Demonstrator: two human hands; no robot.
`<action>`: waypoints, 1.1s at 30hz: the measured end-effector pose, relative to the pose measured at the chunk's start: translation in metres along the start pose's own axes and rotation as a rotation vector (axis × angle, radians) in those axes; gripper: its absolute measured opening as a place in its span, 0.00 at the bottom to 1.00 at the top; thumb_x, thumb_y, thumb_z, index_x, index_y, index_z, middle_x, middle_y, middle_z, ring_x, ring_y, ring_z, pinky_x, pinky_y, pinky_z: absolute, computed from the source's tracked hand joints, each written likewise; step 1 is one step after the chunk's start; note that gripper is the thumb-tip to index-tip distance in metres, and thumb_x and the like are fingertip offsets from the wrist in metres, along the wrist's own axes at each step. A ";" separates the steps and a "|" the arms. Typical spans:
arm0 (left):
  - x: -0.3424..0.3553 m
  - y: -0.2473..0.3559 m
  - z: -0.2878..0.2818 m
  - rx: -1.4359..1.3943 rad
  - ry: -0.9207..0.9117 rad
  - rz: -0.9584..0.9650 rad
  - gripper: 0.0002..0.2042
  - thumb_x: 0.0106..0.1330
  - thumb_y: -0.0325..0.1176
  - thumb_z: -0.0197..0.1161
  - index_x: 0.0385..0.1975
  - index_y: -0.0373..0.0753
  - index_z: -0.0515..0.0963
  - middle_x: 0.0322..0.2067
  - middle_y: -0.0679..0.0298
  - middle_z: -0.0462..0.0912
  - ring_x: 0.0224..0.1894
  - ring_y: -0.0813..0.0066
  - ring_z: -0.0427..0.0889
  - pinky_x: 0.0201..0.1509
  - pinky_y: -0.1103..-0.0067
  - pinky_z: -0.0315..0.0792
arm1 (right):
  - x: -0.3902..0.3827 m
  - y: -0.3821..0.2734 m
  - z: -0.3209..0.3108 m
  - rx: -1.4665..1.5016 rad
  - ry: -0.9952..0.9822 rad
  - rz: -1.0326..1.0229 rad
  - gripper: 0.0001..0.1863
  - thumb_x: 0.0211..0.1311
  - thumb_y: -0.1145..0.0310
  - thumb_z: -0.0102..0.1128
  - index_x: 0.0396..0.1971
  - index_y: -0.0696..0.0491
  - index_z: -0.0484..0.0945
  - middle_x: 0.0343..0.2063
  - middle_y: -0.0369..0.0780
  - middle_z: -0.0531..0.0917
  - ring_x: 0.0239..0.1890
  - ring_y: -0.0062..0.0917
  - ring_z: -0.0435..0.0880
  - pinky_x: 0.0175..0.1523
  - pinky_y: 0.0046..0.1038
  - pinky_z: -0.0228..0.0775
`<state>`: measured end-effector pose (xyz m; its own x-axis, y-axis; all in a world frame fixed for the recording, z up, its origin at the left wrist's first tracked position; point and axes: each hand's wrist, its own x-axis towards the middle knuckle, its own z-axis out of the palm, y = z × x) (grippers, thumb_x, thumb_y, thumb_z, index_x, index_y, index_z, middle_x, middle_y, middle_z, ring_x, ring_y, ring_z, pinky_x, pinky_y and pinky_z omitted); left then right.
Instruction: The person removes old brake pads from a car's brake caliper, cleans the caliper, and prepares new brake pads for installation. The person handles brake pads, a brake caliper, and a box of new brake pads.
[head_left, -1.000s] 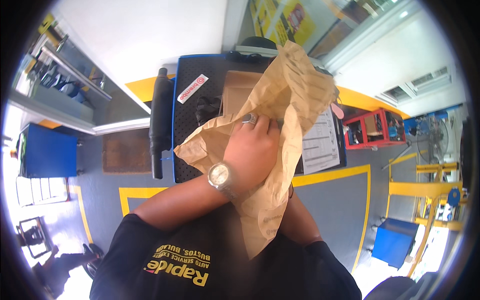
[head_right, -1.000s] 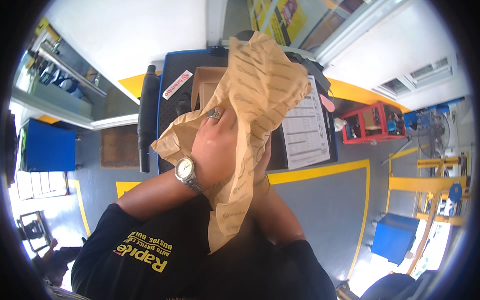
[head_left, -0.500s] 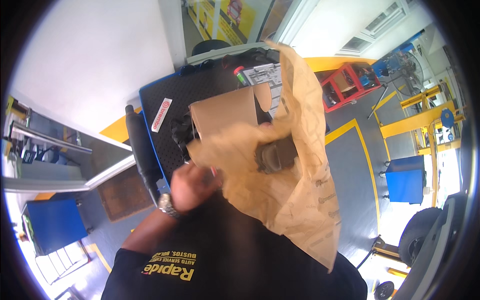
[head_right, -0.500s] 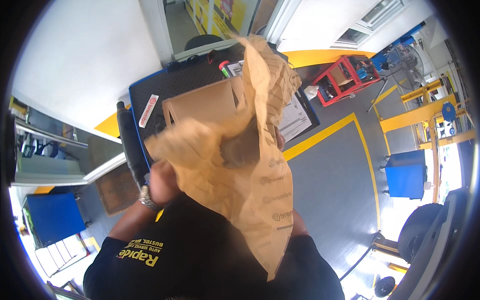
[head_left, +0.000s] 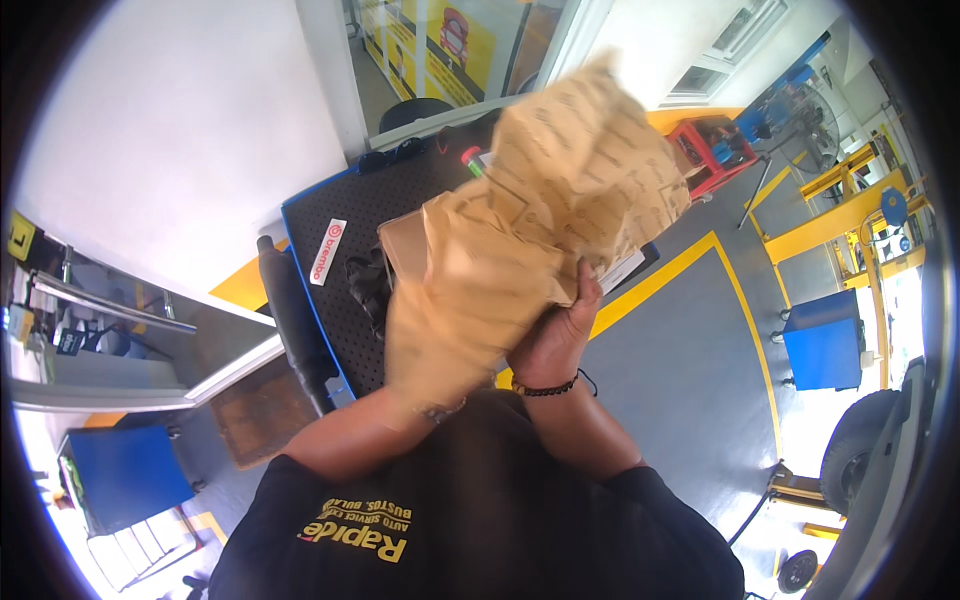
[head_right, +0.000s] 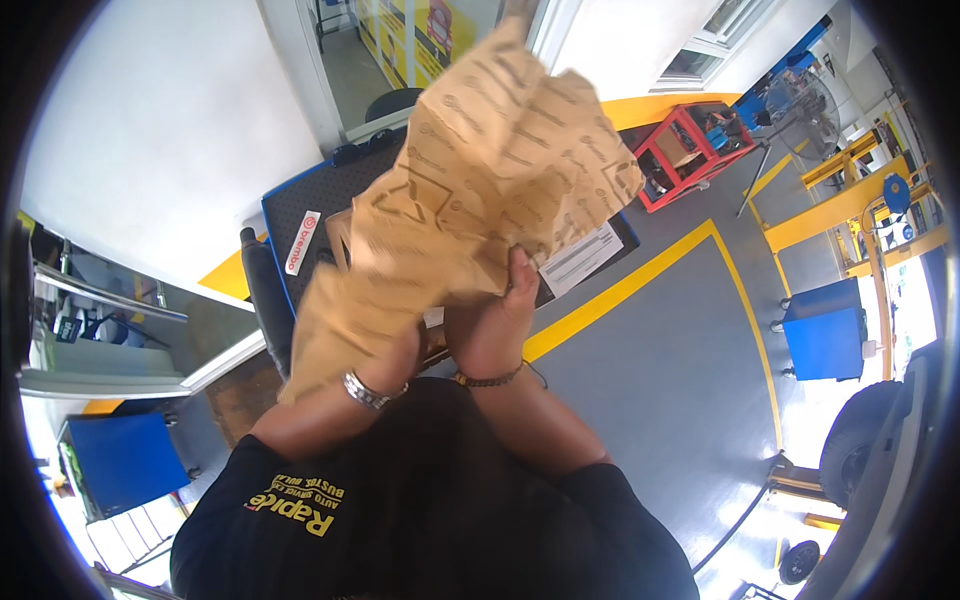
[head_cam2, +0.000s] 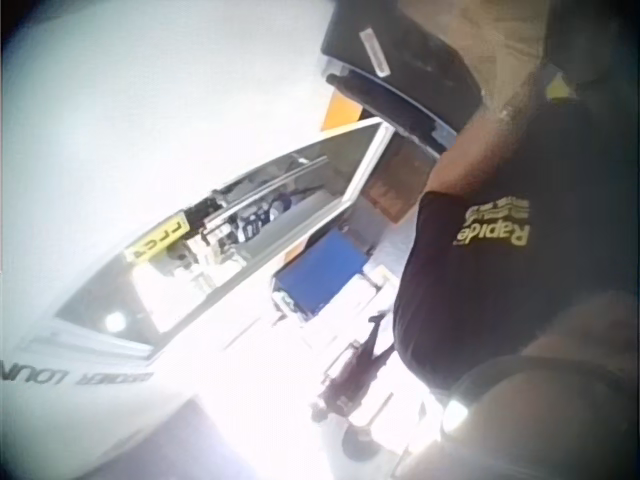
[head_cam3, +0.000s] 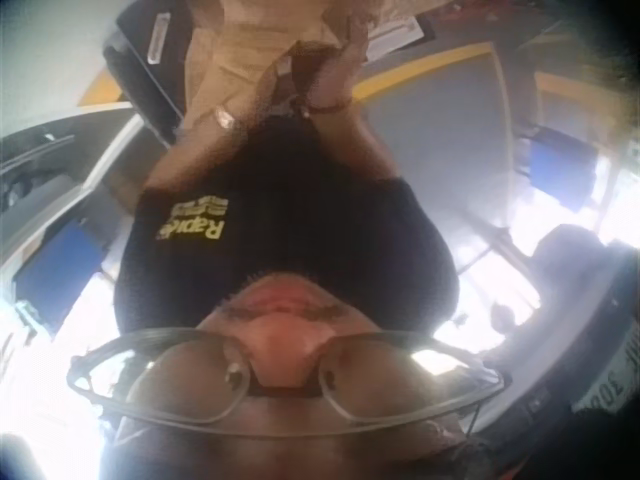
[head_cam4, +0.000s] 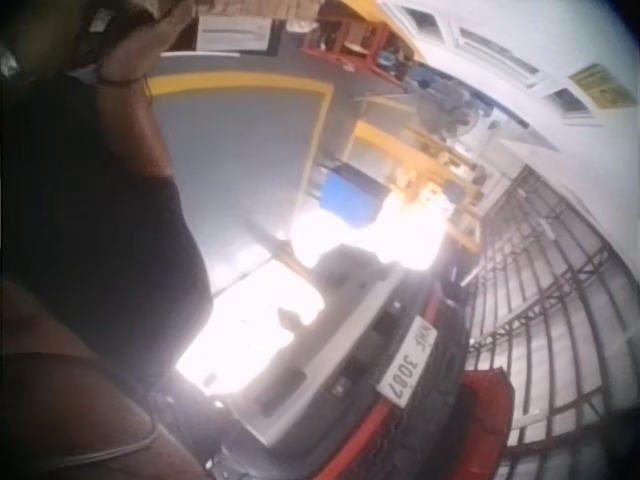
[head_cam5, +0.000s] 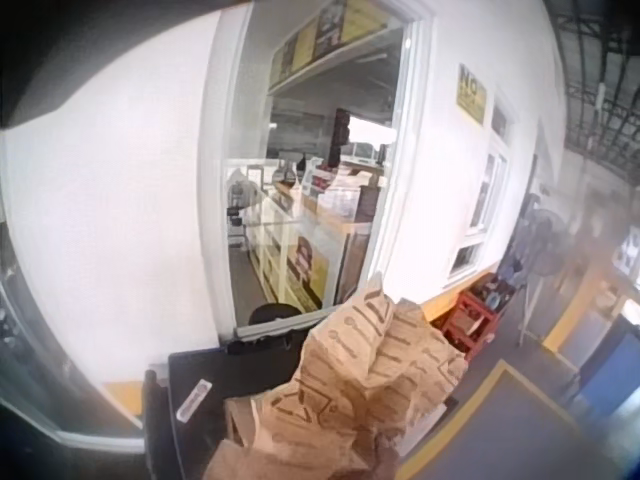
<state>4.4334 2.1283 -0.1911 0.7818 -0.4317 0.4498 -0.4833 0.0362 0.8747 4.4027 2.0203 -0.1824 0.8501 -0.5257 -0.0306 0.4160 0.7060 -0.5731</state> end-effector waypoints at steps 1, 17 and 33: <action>0.003 -0.003 0.000 -0.031 0.004 -0.029 0.26 0.69 0.36 0.62 0.64 0.37 0.63 0.57 0.54 0.76 0.55 0.64 0.80 0.56 0.70 0.78 | -0.001 0.003 0.001 0.061 -0.006 -0.005 0.30 0.68 0.54 0.54 0.64 0.55 0.66 0.58 0.43 0.76 0.60 0.38 0.75 0.66 0.43 0.66; -0.019 -0.025 -0.005 0.136 -0.141 -0.212 0.17 0.70 0.23 0.58 0.57 0.32 0.70 0.47 0.57 0.83 0.49 0.68 0.83 0.50 0.73 0.80 | -0.042 -0.031 -0.062 -0.252 0.056 0.413 0.25 0.70 0.69 0.60 0.64 0.59 0.66 0.57 0.41 0.78 0.57 0.32 0.80 0.61 0.37 0.74; -0.055 -0.019 0.033 -0.407 -0.428 -0.663 0.19 0.75 0.33 0.53 0.62 0.34 0.71 0.53 0.58 0.82 0.55 0.72 0.80 0.61 0.75 0.73 | -0.051 -0.096 -0.116 -1.063 -0.657 0.327 0.36 0.55 0.60 0.77 0.61 0.56 0.71 0.58 0.42 0.76 0.59 0.32 0.78 0.65 0.34 0.70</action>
<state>4.3864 2.1214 -0.2380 0.5976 -0.7746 -0.2069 0.2579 -0.0586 0.9644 4.2822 1.9243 -0.2212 0.9879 0.1431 -0.0595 -0.0418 -0.1239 -0.9914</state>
